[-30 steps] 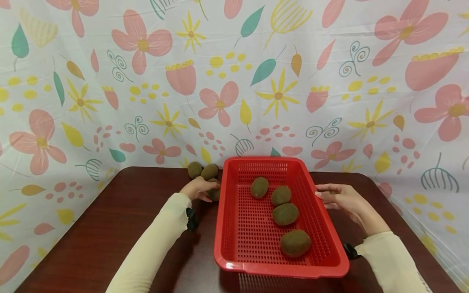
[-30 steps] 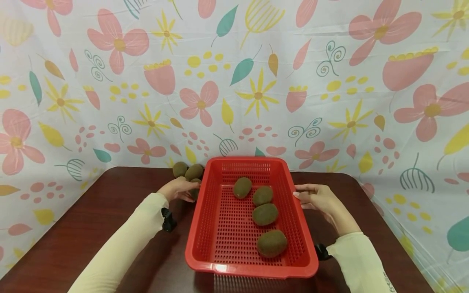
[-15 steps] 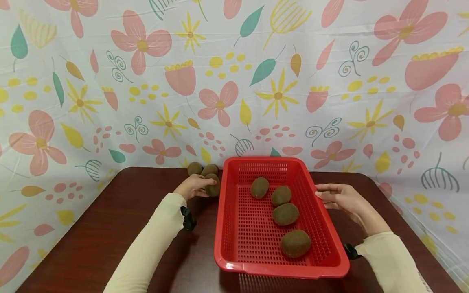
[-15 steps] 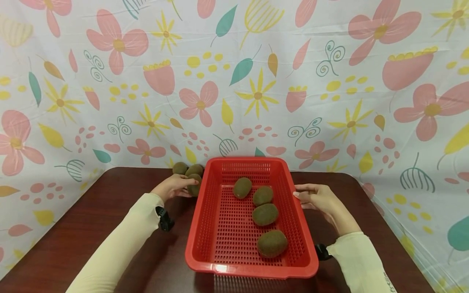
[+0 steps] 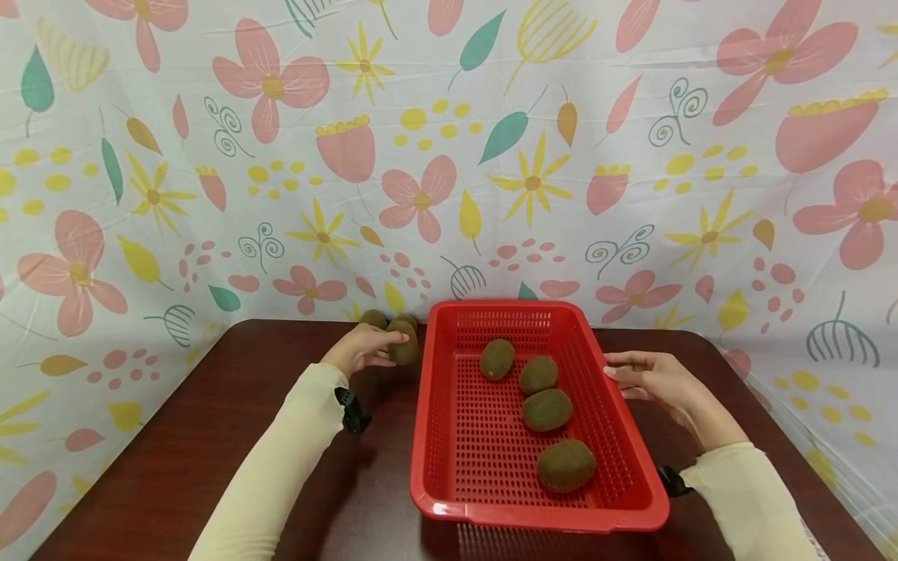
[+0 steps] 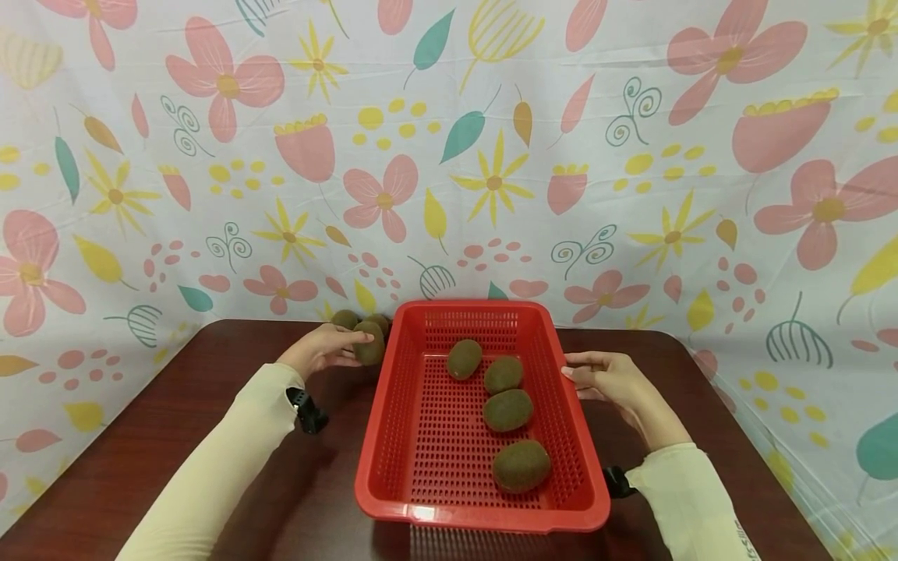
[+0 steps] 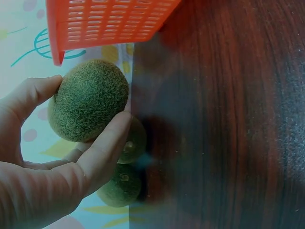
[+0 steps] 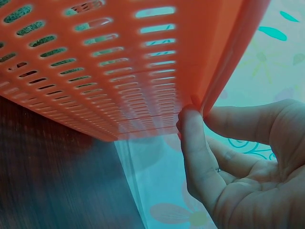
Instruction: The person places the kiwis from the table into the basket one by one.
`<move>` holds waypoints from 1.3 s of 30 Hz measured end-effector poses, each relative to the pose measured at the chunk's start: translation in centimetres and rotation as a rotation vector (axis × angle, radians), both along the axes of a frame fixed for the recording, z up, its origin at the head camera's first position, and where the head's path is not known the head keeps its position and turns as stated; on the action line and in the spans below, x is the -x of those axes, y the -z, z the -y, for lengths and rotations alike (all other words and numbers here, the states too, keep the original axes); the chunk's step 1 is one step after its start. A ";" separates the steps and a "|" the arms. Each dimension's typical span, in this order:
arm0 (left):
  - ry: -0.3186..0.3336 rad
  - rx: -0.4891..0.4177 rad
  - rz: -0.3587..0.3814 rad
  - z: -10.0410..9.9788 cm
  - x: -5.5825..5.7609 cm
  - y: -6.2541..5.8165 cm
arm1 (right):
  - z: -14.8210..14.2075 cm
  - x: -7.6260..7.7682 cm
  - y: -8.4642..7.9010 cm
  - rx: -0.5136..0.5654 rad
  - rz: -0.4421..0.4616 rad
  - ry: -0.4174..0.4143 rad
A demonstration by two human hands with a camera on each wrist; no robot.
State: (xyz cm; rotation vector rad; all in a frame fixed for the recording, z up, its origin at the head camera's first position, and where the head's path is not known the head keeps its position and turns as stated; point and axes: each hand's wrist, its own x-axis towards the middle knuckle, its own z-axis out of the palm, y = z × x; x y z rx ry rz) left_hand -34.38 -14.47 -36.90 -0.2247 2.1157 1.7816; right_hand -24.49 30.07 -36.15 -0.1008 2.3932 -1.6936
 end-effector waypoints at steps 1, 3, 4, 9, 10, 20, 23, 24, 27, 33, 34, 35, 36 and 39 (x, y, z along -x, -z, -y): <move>-0.002 0.002 0.000 0.1 0.0 -0.1 | 0.0 0.0 0.0 0.003 0.001 0.000; -0.004 0.003 -0.003 0.2 0.0 -0.4 | 0.0 0.0 -0.1 0.009 0.003 -0.001; -0.005 0.004 -0.003 0.2 0.0 -0.6 | 0.0 0.0 -0.1 0.013 0.005 -0.002; -0.005 -0.016 -0.007 0.5 0.3 -1.4 | 0.0 -0.1 -0.3 0.021 0.009 -0.005; -0.001 -0.021 -0.011 0.5 0.3 -1.6 | 0.0 -0.1 -0.4 0.021 0.009 -0.006; 0.010 -0.067 -0.018 0.5 0.4 -4.1 | 0.0 0.1 -0.3 0.003 0.003 -0.009; 0.006 -0.081 -0.026 0.4 0.3 -4.8 | 0.0 0.2 -0.2 0.003 0.005 -0.007; 0.010 -0.084 -0.030 0.4 0.3 -5.0 | 0.0 0.2 -0.2 0.004 0.006 -0.007; 0.020 -0.088 -0.041 0.2 0.3 -5.6 | -0.1 0.1 -0.3 0.016 0.012 -0.002; 0.039 -0.099 -0.064 -0.6 0.2 -6.8 | -0.1 -0.1 -0.3 0.008 0.012 0.003; 0.043 -0.102 -0.068 -0.7 0.2 -7.0 | -0.1 -0.1 -0.3 0.007 0.012 0.003; 0.050 -0.103 -0.073 -0.9 0.1 -7.3 | 0.0 -0.1 -0.3 0.008 0.013 0.003; 0.060 -0.101 -0.080 -1.1 0.1 -7.5 | 0.0 -0.1 -0.3 0.010 0.012 0.004; 0.093 -0.111 -0.098 -2.0 0.0 -8.2 | 0.0 -0.2 -0.3 0.012 0.010 0.003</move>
